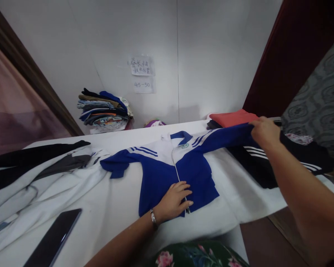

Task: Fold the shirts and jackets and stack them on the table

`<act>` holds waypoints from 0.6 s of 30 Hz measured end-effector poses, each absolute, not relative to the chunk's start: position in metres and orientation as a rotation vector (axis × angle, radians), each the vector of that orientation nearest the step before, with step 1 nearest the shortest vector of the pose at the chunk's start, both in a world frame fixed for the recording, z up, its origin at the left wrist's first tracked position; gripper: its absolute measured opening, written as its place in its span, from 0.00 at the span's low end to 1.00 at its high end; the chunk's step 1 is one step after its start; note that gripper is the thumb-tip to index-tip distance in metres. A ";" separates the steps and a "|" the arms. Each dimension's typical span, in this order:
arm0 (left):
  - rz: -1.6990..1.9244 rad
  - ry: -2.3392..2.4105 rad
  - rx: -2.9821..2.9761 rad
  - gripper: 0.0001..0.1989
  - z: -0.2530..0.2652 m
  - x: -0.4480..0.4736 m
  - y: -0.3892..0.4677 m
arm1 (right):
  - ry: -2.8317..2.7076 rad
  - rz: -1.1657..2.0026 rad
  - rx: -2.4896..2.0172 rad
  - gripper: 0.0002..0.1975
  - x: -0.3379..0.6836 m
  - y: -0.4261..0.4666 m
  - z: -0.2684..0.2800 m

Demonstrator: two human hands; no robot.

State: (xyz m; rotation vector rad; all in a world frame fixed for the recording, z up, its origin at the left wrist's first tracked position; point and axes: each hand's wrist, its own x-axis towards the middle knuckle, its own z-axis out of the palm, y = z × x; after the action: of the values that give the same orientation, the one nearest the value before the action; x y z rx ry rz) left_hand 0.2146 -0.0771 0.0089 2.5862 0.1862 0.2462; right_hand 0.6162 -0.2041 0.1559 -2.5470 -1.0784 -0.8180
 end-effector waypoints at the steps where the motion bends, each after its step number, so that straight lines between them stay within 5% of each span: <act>1: 0.233 0.177 2.571 0.20 0.009 0.216 -0.079 | -1.040 -0.841 -2.546 0.17 0.627 -0.203 0.166; 6: 0.224 0.146 2.499 0.19 0.021 0.224 -0.074 | -1.105 -0.702 -2.684 0.16 0.649 -0.180 0.156; 9: 0.320 0.262 2.464 0.16 0.033 0.235 -0.052 | -1.413 -0.540 -2.359 0.17 0.624 -0.159 0.116; 14: 0.444 0.599 2.507 0.15 0.050 0.285 0.011 | -1.241 0.499 -2.127 0.12 0.558 -0.136 0.042; 18: 0.371 0.908 2.609 0.17 0.050 0.346 0.059 | -0.772 0.915 -2.149 0.17 0.549 -0.131 0.012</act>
State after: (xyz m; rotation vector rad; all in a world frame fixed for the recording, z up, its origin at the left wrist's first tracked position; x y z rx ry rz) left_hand 0.3462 0.0593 0.0495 2.6086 0.9080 0.3709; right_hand 0.5488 -0.1309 0.0119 -2.1487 -0.7724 0.9151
